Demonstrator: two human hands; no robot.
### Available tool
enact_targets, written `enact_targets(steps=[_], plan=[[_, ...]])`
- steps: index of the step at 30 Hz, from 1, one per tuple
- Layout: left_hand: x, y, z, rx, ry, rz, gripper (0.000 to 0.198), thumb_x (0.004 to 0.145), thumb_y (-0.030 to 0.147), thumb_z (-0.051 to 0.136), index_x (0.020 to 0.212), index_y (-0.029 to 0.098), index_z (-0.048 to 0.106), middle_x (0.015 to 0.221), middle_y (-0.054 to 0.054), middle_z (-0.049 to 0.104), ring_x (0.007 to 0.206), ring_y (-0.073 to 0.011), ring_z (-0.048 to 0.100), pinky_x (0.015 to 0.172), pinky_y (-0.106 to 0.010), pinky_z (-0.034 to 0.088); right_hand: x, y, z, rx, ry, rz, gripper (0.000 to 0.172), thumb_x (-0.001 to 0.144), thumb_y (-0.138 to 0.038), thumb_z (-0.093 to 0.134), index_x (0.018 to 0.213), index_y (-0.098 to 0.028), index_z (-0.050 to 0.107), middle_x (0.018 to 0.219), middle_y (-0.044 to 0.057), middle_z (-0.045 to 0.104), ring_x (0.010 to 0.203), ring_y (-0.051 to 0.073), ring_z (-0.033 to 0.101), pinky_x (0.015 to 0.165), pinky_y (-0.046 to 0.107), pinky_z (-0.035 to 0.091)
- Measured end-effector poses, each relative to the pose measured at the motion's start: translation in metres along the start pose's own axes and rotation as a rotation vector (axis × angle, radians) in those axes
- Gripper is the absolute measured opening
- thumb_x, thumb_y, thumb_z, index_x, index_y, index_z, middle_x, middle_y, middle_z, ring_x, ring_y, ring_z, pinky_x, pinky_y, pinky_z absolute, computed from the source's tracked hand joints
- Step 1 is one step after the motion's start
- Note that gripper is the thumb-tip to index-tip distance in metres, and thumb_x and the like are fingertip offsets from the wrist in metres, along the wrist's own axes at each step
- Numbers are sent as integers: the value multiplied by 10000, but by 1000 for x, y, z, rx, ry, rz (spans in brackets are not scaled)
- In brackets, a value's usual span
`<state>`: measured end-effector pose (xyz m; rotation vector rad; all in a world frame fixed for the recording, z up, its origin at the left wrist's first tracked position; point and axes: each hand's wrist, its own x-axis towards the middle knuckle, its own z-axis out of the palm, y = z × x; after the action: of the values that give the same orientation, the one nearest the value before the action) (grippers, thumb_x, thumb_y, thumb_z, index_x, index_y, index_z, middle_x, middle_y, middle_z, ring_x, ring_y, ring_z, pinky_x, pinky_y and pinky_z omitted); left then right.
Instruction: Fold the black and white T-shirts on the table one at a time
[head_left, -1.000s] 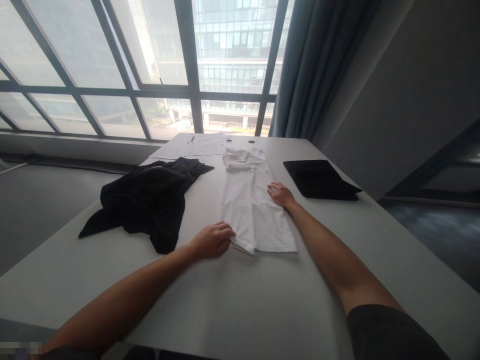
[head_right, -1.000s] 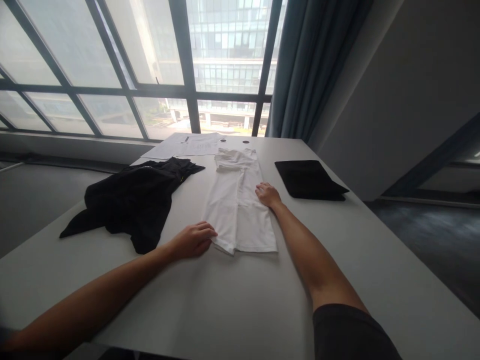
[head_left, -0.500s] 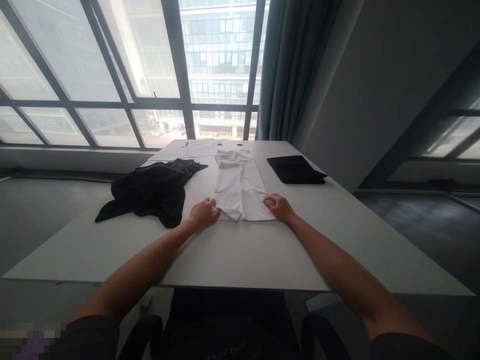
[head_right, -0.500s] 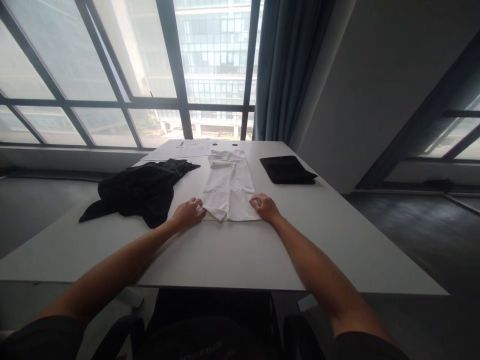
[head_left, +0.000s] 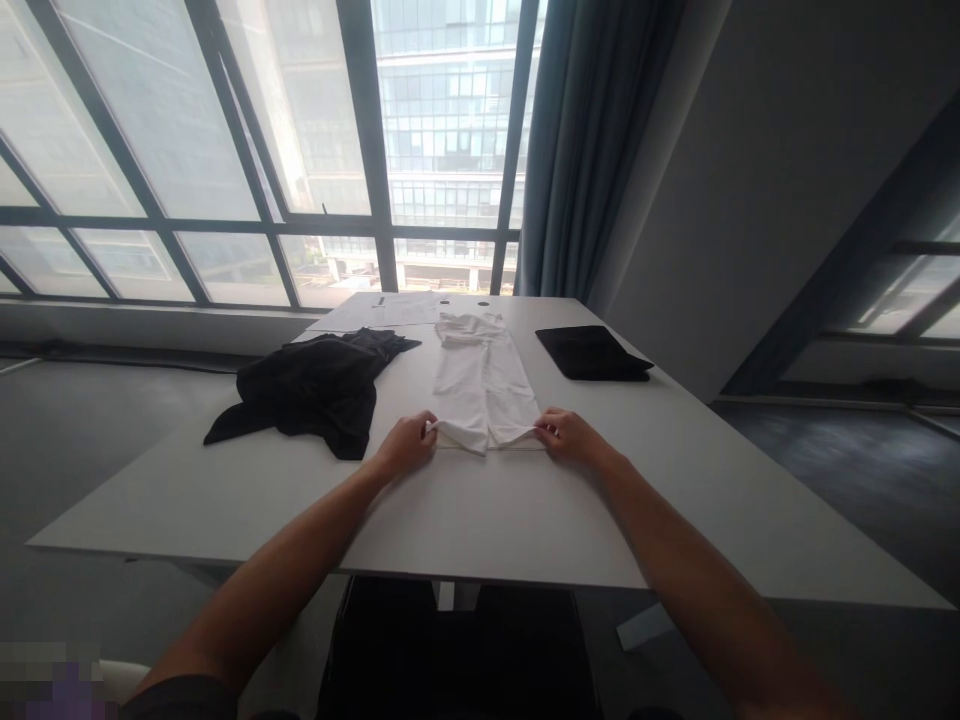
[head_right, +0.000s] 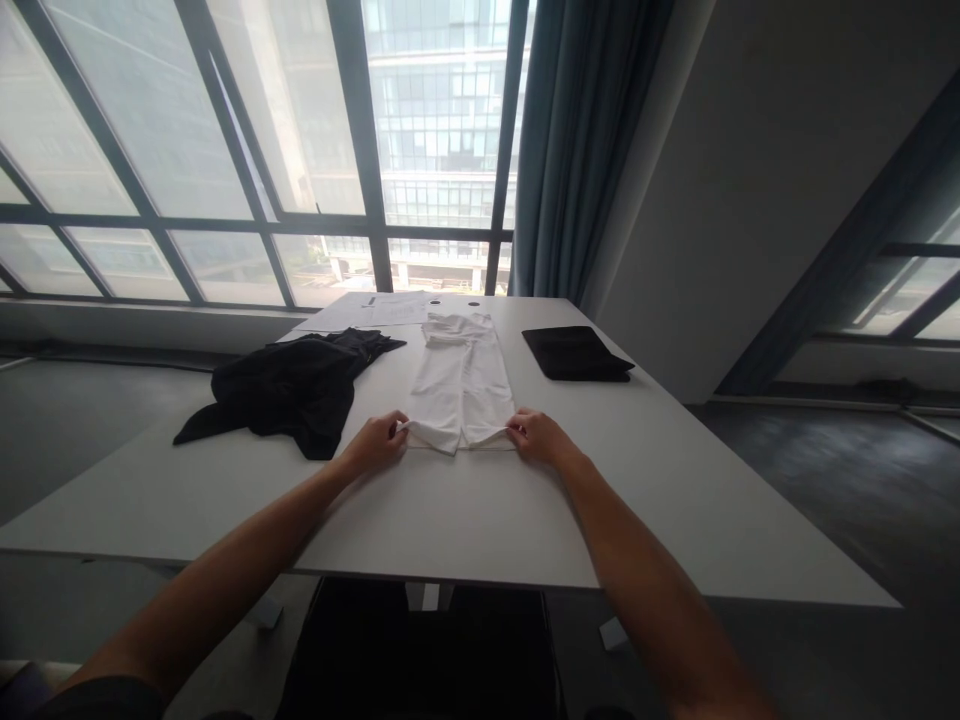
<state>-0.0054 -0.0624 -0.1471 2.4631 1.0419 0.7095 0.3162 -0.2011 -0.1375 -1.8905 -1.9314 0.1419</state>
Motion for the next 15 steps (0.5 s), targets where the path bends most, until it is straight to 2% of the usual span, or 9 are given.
enact_targets(steps=[4, 6, 9, 11, 15], plan=[[0, 1, 1, -75, 103, 66, 212, 881, 267, 564, 997, 152, 701, 580, 45, 544, 539, -106, 463, 615, -222, 379, 1, -6, -5, -65, 166, -22, 267, 969, -240, 453, 956, -145, 703, 967, 102, 666, 886, 200, 625, 831, 287, 467], [0, 0, 1, -75, 93, 90, 216, 856, 259, 589, 1004, 157, 709, 579, 51, 552, 538, -103, 472, 619, -215, 386, 0, -5, -6, -73, 197, -8, 244, 951, -200, 469, 1012, -140, 697, 1002, 108, 664, 887, 195, 627, 831, 280, 464], [-2, -1, 0, -14, -27, 89, 230, 812, 206, 599, 986, 159, 742, 602, 26, 620, 554, -121, 532, 639, -227, 419, -3, -4, -6, -74, 45, 52, 256, 860, -169, 595, 1093, -164, 701, 1051, 81, 674, 833, 169, 636, 784, 252, 464], [-3, 0, 0, 44, -79, 58, 261, 793, 168, 585, 983, 151, 764, 655, -12, 685, 591, -147, 591, 672, -246, 451, -6, -5, -6, -108, -63, 108, 279, 818, -160, 631, 1082, -185, 720, 1058, 64, 685, 825, 166, 642, 750, 242, 455], [-3, 4, -5, 84, -122, 90, 297, 812, 157, 562, 1008, 152, 784, 883, -78, 774, 791, -203, 699, 798, -270, 501, -6, -13, -8, -188, -67, 118, 277, 869, -143, 516, 999, -203, 753, 1038, 51, 703, 895, 176, 649, 753, 235, 429]])
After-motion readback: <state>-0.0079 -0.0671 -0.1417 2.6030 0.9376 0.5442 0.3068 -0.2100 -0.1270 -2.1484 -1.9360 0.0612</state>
